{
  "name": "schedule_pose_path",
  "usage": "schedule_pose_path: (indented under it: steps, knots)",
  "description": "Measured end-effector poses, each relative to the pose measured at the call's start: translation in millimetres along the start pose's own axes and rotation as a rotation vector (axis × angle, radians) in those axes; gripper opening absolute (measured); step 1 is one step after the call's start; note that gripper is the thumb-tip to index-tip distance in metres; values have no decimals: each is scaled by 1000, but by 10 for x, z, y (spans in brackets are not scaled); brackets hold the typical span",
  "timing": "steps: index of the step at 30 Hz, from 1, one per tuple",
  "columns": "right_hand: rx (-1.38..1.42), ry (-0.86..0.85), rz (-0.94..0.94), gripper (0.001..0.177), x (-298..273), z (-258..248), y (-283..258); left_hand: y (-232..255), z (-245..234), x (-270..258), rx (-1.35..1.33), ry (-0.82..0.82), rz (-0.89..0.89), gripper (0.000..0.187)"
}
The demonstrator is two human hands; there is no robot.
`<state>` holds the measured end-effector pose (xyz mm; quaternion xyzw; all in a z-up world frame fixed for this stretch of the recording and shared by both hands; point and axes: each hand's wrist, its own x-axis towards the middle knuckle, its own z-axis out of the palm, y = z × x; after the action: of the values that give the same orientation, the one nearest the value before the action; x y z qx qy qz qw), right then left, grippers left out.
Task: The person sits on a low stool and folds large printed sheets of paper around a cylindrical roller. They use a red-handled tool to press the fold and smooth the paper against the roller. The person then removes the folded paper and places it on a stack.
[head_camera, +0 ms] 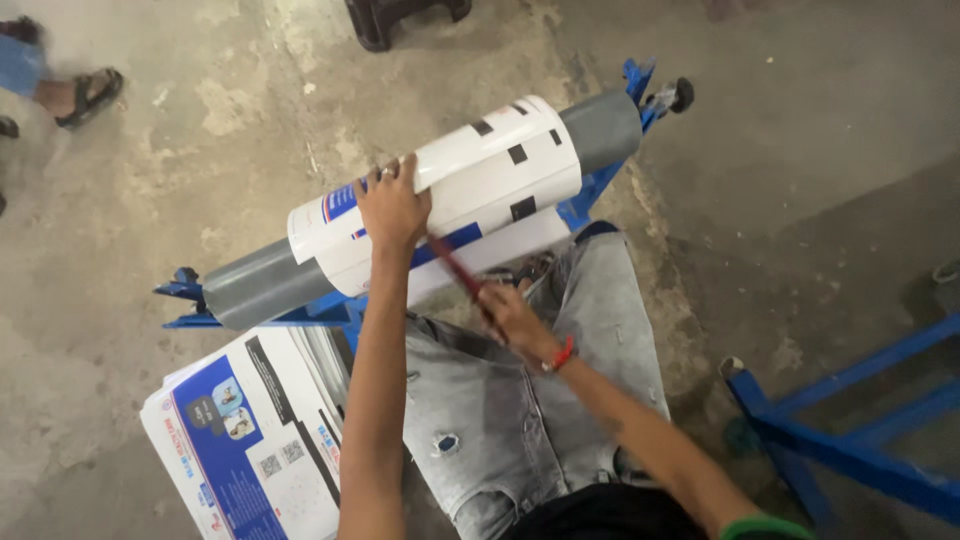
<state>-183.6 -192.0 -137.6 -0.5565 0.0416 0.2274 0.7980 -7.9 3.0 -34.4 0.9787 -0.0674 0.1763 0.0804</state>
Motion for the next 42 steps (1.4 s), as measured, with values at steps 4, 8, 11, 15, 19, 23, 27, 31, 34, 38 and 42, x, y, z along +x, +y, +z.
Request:
schedule_pose_path:
  steps: [4,8,11,15,19,23,27,31,34,38,42]
  knots:
    - [-104,320,-358,38,312,-326,-86,-94,-18,116,-95,-138,-38,51]
    - [428,527,-385,29,608,-642,-437,-75,-12,-14,-55,-82,-22,52]
    - [567,396,-325,39,648,-470,-486,-45,-40,-14,-38,-42,-7,53]
    - [-189,439,-362,34,595,527,-36,9,-140,-82,-84,-22,-1,58]
    - [83,69,-36,28,424,1511,230,178,-283,-345,-45,-57,-4,63]
    - [262,-119,143,22,204,1560,317,147,-420,-504,-43,-82,4,70]
    - [296,-28,194,19,-75,799,206,165,-507,-574,-15,-84,4,75]
    - [320,115,152,34,-243,62,-364,298,-538,-781,78,-43,82,76]
    - [441,-47,162,33,-301,-194,-796,396,-468,-850,99,41,120,85]
    - [425,-80,162,32,-251,-260,-989,278,-168,-785,188,236,124,62]
    - [388,151,-55,33,-5,-257,-809,94,154,-527,270,302,99,51]
